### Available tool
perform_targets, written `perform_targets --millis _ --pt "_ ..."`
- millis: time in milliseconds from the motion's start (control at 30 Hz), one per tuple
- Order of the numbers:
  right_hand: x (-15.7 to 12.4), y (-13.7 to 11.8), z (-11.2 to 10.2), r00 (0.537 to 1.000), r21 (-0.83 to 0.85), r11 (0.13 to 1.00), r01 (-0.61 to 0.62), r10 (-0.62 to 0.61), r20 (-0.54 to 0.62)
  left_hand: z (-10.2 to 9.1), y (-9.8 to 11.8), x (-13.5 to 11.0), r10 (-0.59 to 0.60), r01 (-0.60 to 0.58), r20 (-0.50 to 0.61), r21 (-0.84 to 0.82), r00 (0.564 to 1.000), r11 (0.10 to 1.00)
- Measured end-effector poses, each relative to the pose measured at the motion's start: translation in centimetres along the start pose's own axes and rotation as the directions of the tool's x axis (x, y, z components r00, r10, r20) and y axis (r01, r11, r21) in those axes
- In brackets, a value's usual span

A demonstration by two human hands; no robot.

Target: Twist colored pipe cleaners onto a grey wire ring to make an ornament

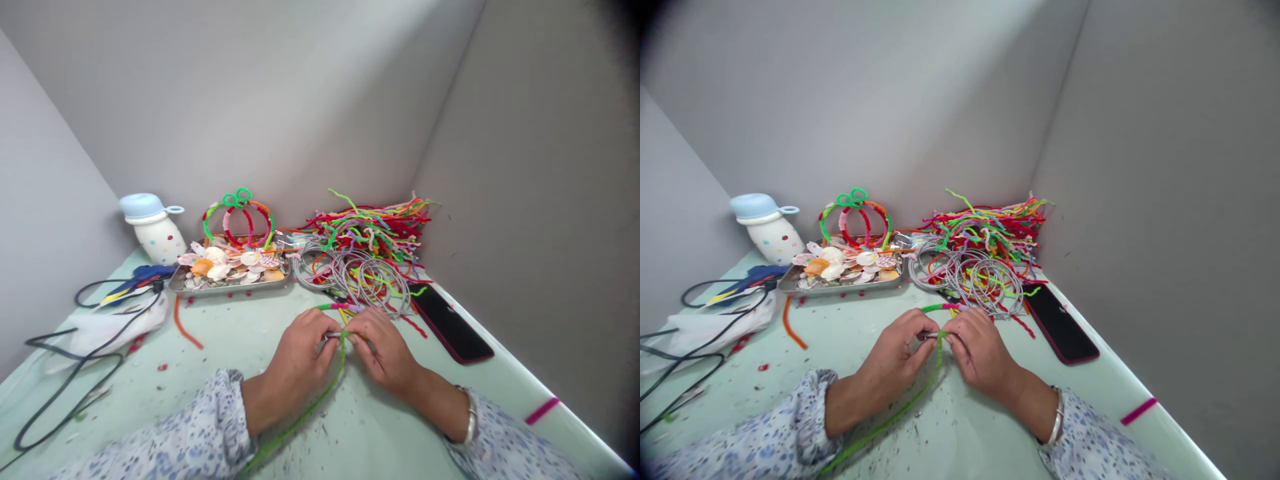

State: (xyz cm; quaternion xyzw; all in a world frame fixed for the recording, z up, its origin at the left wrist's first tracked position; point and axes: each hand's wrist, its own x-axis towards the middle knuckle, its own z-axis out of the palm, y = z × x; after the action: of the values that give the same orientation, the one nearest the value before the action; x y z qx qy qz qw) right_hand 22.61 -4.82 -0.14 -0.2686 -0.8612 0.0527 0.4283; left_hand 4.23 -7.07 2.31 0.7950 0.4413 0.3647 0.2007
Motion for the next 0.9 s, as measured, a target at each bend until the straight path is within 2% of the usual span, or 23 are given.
perform_targets --millis 433,900 --pt "-0.2 -0.04 0.01 0.999 0.018 0.999 -0.034 0.034 -0.008 0.27 -0.87 -0.18 0.127 -0.121 -0.086 0.074 0.988 0.99" --pt "-0.12 -0.14 0.02 0.999 0.042 0.999 -0.032 0.033 -0.012 0.42 -0.96 -0.24 0.178 -0.177 -0.128 0.025 0.976 0.984"
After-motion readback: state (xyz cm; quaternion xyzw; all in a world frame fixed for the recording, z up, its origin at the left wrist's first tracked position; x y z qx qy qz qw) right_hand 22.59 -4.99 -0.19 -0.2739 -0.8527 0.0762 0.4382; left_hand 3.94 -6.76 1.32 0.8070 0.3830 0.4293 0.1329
